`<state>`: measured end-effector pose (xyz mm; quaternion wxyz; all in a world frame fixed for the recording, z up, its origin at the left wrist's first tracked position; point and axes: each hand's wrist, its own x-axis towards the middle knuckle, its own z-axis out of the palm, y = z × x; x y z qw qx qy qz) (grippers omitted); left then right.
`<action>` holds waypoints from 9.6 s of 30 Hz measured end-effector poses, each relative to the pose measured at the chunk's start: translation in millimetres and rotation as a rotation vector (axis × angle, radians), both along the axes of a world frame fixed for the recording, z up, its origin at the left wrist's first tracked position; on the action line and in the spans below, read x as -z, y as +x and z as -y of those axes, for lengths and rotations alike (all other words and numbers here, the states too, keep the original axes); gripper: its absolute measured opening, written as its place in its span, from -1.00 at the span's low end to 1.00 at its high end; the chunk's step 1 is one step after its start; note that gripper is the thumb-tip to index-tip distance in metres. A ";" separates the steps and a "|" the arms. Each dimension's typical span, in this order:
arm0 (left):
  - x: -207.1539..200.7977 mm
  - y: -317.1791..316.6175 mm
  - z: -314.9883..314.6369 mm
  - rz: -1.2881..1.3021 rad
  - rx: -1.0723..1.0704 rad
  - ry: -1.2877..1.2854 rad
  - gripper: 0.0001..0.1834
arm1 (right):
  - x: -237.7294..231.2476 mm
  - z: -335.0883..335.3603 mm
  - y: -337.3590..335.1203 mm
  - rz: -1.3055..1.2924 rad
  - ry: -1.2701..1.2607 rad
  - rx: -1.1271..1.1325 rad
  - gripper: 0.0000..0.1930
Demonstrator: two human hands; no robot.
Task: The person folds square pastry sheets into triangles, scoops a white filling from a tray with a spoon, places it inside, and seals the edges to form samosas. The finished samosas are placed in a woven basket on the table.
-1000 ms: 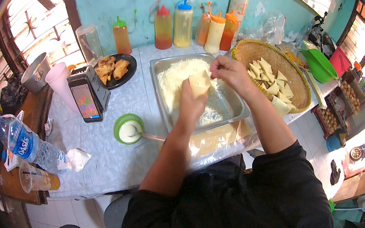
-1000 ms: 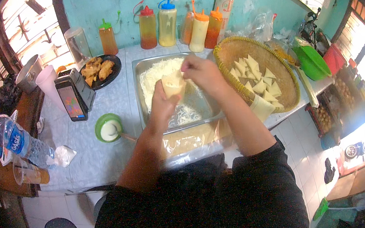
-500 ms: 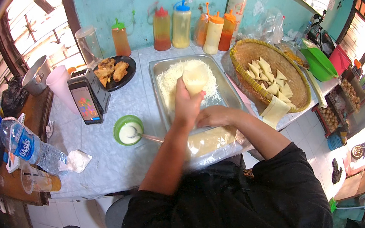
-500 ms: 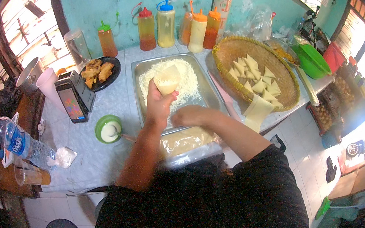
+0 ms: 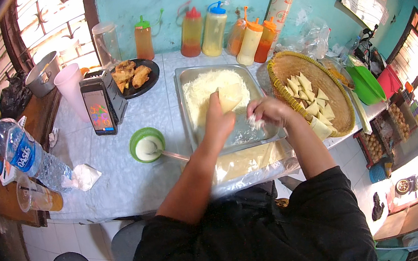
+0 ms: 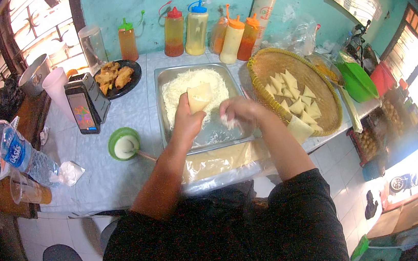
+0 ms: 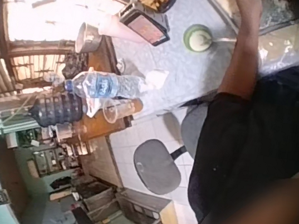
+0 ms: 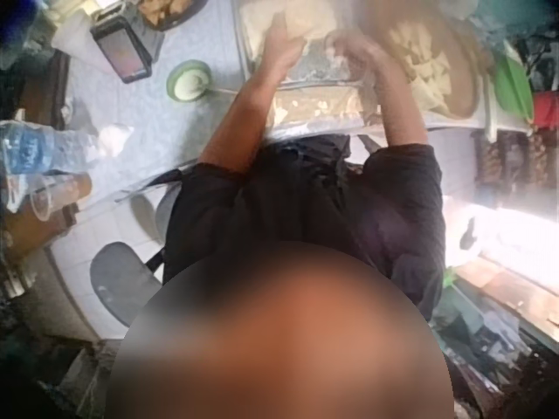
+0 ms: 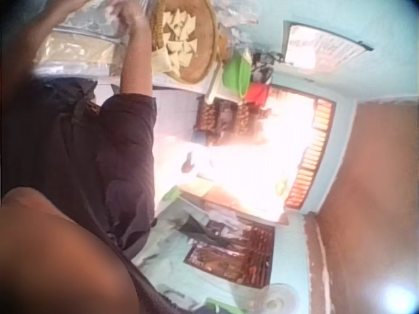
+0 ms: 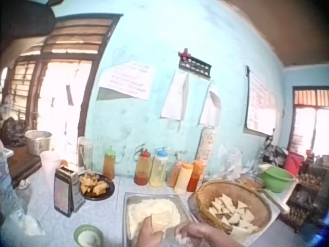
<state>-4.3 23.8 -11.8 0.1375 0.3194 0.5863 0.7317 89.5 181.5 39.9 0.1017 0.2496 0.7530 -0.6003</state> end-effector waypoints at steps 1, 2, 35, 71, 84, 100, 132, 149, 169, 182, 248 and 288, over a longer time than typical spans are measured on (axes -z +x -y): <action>-1.7 0.5 1.0 0.009 0.002 -0.056 -0.38 | -9.7 -3.5 -2.1 -0.065 -0.043 0.043 -0.82; -2.2 0.8 1.2 0.019 0.005 -0.111 -0.38 | -18.8 -3.0 -5.4 -0.138 -0.049 0.076 -0.82; -15.9 4.6 8.0 0.356 0.445 -0.007 -0.65 | -58.6 50.5 -6.2 -0.494 0.227 0.091 -0.73; -22.5 1.5 15.3 0.468 0.181 0.319 -0.72 | 60.9 9.4 8.9 -0.055 0.718 -0.305 -0.78; -19.2 1.7 7.3 0.315 0.192 0.448 -0.51 | 41.6 77.7 -30.9 0.012 0.256 -0.318 -0.75; -17.9 2.5 7.0 0.341 0.171 0.367 -0.50 | 19.1 25.7 -4.5 -0.109 0.097 -0.271 -0.86; -30.4 7.1 18.0 0.635 0.430 0.218 -0.69 | -55.2 69.6 6.2 -0.776 0.286 0.252 -0.82; -31.6 14.6 23.5 0.486 0.580 0.260 -0.63 | 20.6 70.4 21.5 -0.816 -0.612 0.261 -0.60; -20.3 17.4 15.8 0.628 0.456 0.284 -0.81 | 30.6 81.6 10.1 -0.943 -0.097 0.485 -0.63; -25.8 23.7 20.3 0.841 0.482 0.236 -0.67 | 27.0 77.6 15.2 -1.077 0.413 0.247 -0.67; -14.6 5.6 15.1 0.455 0.246 0.083 -0.68 | 17.7 60.0 41.6 -0.448 0.096 0.259 -0.66; -20.4 -1.9 20.0 0.764 0.524 0.249 -0.57 | 23.6 80.2 30.9 -0.973 0.879 0.288 -0.67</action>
